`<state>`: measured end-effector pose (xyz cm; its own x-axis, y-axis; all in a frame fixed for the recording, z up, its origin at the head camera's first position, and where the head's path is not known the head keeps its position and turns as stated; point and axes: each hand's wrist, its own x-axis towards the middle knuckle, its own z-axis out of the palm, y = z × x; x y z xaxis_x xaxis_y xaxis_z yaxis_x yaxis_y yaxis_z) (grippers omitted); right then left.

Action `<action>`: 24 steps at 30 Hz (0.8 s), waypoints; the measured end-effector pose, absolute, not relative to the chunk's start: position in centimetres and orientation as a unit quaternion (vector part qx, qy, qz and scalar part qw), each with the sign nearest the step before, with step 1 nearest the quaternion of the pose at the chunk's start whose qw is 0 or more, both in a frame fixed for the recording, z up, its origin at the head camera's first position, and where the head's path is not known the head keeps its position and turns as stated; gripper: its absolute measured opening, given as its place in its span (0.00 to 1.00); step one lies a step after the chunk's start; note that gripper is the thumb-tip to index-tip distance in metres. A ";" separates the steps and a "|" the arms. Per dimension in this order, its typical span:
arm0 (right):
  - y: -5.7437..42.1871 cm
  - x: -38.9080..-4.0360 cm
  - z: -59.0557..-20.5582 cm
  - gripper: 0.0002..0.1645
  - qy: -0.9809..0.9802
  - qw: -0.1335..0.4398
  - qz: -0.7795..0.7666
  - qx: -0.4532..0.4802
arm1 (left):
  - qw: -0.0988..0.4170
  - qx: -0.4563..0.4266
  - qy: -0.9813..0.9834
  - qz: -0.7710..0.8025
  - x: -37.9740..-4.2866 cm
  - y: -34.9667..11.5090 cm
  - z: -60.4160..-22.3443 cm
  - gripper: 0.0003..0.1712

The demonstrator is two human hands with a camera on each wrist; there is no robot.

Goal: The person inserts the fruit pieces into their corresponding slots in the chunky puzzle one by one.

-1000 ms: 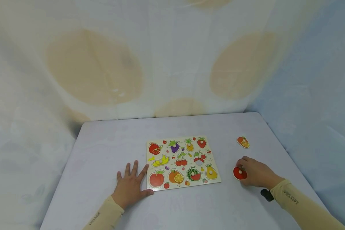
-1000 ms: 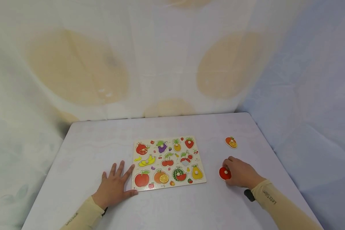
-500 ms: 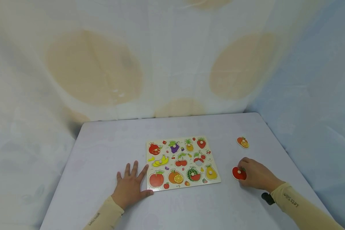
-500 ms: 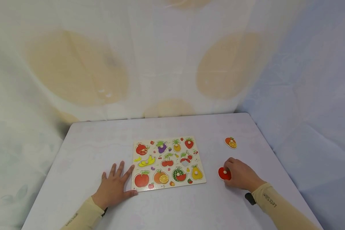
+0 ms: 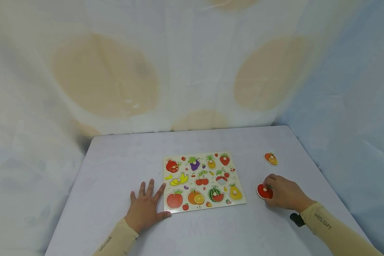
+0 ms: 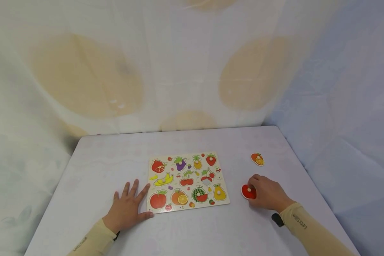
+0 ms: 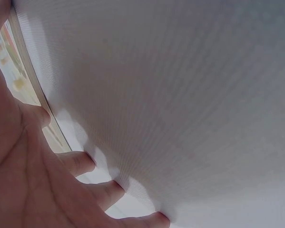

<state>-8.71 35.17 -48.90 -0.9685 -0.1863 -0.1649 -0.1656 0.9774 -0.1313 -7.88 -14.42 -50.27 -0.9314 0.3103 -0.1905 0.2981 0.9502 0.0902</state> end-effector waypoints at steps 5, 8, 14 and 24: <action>34.7 -8.9 -48.6 0.26 0.990 0.087 -0.068 -0.089 | 0.106 0.153 0.982 0.029 -7.9 -14.4 -50.2 0.60; 34.5 -9.0 -48.5 0.26 0.990 0.086 -0.071 -0.091 | 0.108 0.153 0.982 0.031 -7.8 -14.4 -50.1 0.60; 34.5 -9.2 -48.5 0.26 0.989 0.077 -0.075 -0.098 | 0.102 0.156 0.982 0.029 -7.8 -14.4 -50.2 0.60; 34.1 -9.5 -48.1 0.26 0.989 0.068 -0.078 -0.105 | 0.092 0.163 0.982 0.024 -7.9 -14.6 -50.5 0.60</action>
